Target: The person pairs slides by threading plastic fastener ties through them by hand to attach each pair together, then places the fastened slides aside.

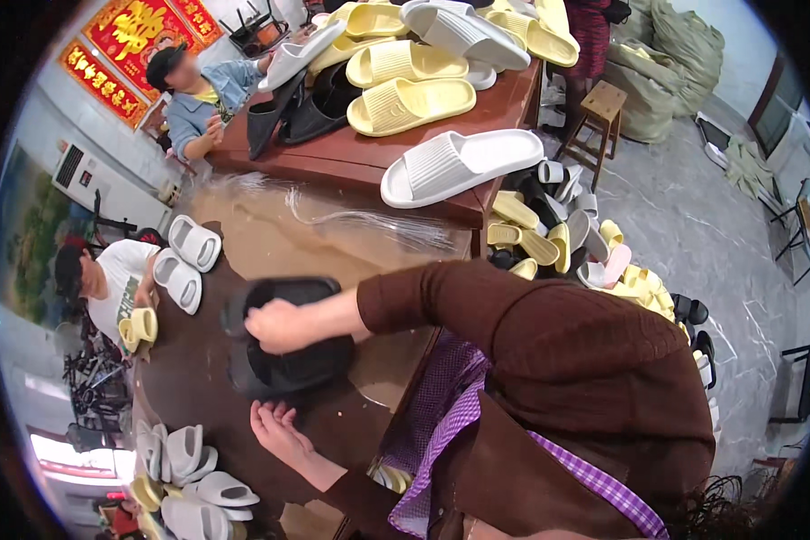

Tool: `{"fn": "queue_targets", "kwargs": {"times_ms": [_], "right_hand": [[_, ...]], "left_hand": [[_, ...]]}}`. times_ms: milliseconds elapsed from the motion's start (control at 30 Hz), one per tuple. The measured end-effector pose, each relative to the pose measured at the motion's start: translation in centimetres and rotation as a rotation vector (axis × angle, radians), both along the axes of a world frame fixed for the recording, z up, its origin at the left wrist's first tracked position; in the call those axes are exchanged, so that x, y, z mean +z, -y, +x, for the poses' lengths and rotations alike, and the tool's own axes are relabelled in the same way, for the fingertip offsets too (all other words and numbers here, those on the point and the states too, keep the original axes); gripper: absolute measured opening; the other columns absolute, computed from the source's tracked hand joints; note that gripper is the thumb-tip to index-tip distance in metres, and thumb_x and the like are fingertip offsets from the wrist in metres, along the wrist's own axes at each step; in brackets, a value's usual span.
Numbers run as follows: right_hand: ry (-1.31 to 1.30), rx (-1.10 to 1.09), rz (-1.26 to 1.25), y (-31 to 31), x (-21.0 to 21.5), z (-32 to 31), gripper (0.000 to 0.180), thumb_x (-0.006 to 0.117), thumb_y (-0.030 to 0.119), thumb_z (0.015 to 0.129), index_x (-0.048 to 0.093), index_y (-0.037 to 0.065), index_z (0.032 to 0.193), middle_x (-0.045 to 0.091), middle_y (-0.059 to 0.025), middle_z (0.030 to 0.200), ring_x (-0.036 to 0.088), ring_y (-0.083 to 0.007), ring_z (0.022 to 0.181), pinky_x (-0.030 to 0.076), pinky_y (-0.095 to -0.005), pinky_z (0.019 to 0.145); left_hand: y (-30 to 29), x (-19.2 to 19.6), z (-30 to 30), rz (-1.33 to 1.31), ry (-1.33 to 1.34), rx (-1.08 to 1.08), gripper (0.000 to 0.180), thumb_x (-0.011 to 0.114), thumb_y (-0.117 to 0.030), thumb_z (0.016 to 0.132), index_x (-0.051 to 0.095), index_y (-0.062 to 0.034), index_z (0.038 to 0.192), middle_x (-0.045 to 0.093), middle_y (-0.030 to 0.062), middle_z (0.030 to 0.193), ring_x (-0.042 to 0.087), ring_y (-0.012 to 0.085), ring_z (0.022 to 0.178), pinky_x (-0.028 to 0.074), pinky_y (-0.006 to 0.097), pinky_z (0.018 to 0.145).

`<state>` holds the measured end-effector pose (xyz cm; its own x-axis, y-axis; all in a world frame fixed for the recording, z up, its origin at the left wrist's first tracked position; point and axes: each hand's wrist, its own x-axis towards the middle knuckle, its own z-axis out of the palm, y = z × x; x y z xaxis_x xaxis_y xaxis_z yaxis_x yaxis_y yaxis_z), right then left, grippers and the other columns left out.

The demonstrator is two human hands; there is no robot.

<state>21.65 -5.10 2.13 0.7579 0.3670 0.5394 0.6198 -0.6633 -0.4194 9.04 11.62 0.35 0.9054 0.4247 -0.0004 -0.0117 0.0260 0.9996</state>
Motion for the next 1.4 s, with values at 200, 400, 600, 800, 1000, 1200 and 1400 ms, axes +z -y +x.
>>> {"fn": "queue_targets", "kwargs": {"times_ms": [200,400,600,800,1000,1200,1400], "right_hand": [[0.228,-0.128,-0.318,8.8,10.8,6.0,0.02,0.057,0.016,0.069,0.063,0.0,0.079,0.061,-0.0187,0.084,0.064,-0.0294,0.072,0.052,-0.0417,0.057],[0.419,-0.517,-0.47,23.1,14.4,14.8,0.016,0.055,0.018,0.072,0.064,0.005,0.076,0.062,-0.0148,0.082,0.064,-0.0293,0.073,0.052,-0.0403,0.058],[0.288,-0.768,-0.656,33.2,8.7,17.0,0.029,0.057,0.03,0.076,0.063,0.009,0.096,0.057,-0.0096,0.103,0.053,-0.0263,0.101,0.041,-0.0431,0.082],[0.086,-0.738,-0.702,34.3,7.2,17.4,0.027,0.051,0.024,0.08,0.061,0.006,0.097,0.06,-0.0129,0.106,0.055,-0.0309,0.101,0.043,-0.0442,0.085],[-0.015,-0.629,-0.513,38.2,7.6,18.1,0.03,0.057,0.026,0.08,0.055,0.004,0.1,0.062,-0.0171,0.089,0.06,-0.0344,0.086,0.047,-0.0468,0.078],[-0.023,-0.239,-0.514,32.2,13.4,10.6,0.031,0.057,0.025,0.08,0.062,0.007,0.104,0.063,-0.0157,0.094,0.06,-0.0342,0.085,0.047,-0.0405,0.079],[0.58,-0.572,0.186,41.4,15.0,-7.5,0.024,0.057,0.02,0.081,0.062,0.004,0.098,0.063,-0.012,0.081,0.06,-0.0215,0.075,0.048,-0.032,0.067]], "left_hand": [[-0.5,-0.7,-0.6,-0.051,0.023,0.015,0.026,0.049,-0.016,0.09,0.048,-0.0011,0.112,0.055,0.008,0.088,0.054,0.0129,0.069,0.045,0.021,0.052],[-1.4,-1.8,-0.7,-0.039,0.002,0.052,0.024,0.048,-0.013,0.09,0.048,-0.0007,0.111,0.056,0.0066,0.084,0.054,0.011,0.066,0.044,0.019,0.051],[-2.0,-2.4,-0.8,0.0,-0.009,0.097,0.027,0.047,-0.014,0.092,0.047,0.0033,0.112,0.056,0.0091,0.086,0.054,0.0117,0.066,0.045,0.019,0.051],[-2.5,-2.6,-1.2,-0.026,-0.018,0.146,0.027,0.048,-0.013,0.091,0.047,0.0041,0.112,0.056,0.0091,0.085,0.054,0.0118,0.067,0.045,0.019,0.051],[-1.5,-2.3,0.1,-0.078,0.037,0.056,0.028,0.049,-0.012,0.09,0.047,0.0043,0.113,0.057,0.009,0.085,0.054,0.0124,0.068,0.043,0.019,0.051],[-2.5,-2.0,-2.1,-0.04,0.005,0.085,0.031,0.051,-0.013,0.088,0.048,0.0029,0.115,0.058,0.0096,0.087,0.054,0.0134,0.069,0.042,0.02,0.051],[-2.3,-1.8,-2.0,-0.028,0.011,0.063,0.035,0.052,-0.014,0.087,0.045,0.0038,0.116,0.057,0.0106,0.086,0.053,0.0144,0.07,0.041,0.022,0.053]]}}
